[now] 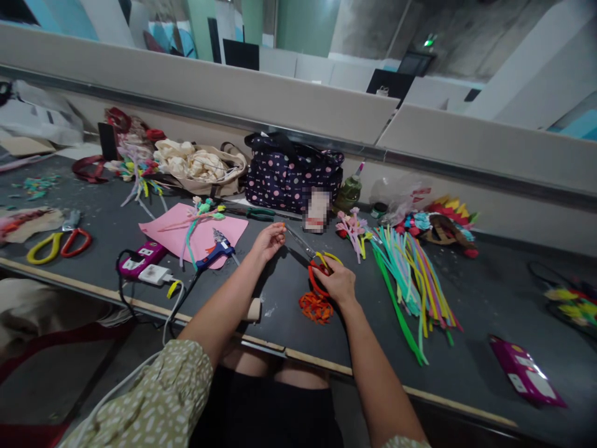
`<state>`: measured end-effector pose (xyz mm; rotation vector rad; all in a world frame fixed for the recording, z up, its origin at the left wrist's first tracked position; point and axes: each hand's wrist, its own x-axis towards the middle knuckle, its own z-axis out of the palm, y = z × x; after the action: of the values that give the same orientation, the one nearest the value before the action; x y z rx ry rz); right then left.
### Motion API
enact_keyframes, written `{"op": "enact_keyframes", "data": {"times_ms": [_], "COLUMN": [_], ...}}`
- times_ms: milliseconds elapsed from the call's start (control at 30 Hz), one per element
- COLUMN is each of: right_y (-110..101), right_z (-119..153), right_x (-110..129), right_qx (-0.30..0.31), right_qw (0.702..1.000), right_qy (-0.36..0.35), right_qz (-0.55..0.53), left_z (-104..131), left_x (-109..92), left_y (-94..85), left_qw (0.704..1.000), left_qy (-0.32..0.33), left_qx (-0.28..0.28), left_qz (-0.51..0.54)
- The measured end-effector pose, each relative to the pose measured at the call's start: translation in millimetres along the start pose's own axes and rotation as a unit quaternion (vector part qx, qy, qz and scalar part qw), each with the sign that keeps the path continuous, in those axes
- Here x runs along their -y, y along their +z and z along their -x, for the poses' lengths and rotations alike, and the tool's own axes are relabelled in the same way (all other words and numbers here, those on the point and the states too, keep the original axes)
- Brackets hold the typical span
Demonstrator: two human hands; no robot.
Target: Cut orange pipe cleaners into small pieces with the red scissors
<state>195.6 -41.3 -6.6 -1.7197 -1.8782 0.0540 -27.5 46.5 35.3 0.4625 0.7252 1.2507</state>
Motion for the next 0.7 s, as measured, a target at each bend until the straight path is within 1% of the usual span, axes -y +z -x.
{"op": "enact_keyframes", "data": {"times_ms": [400, 700], "right_y": [-0.2, -1.0], "right_z": [0.0, -0.2], "right_x": [-1.0, -1.0], "right_qx": [-0.003, -0.007], "right_qw": [1.000, 0.999], "right_qy": [-0.013, -0.016], "right_qz": [0.016, 0.032], "left_z": [1.2, -1.0], "left_x": [-1.3, 0.8], "left_y": [0.3, -0.9], "left_qw": [0.999, 0.999], "left_qy": [-0.020, -0.008], "left_qx": [0.008, -0.016], "left_qz": [0.025, -0.029]}}
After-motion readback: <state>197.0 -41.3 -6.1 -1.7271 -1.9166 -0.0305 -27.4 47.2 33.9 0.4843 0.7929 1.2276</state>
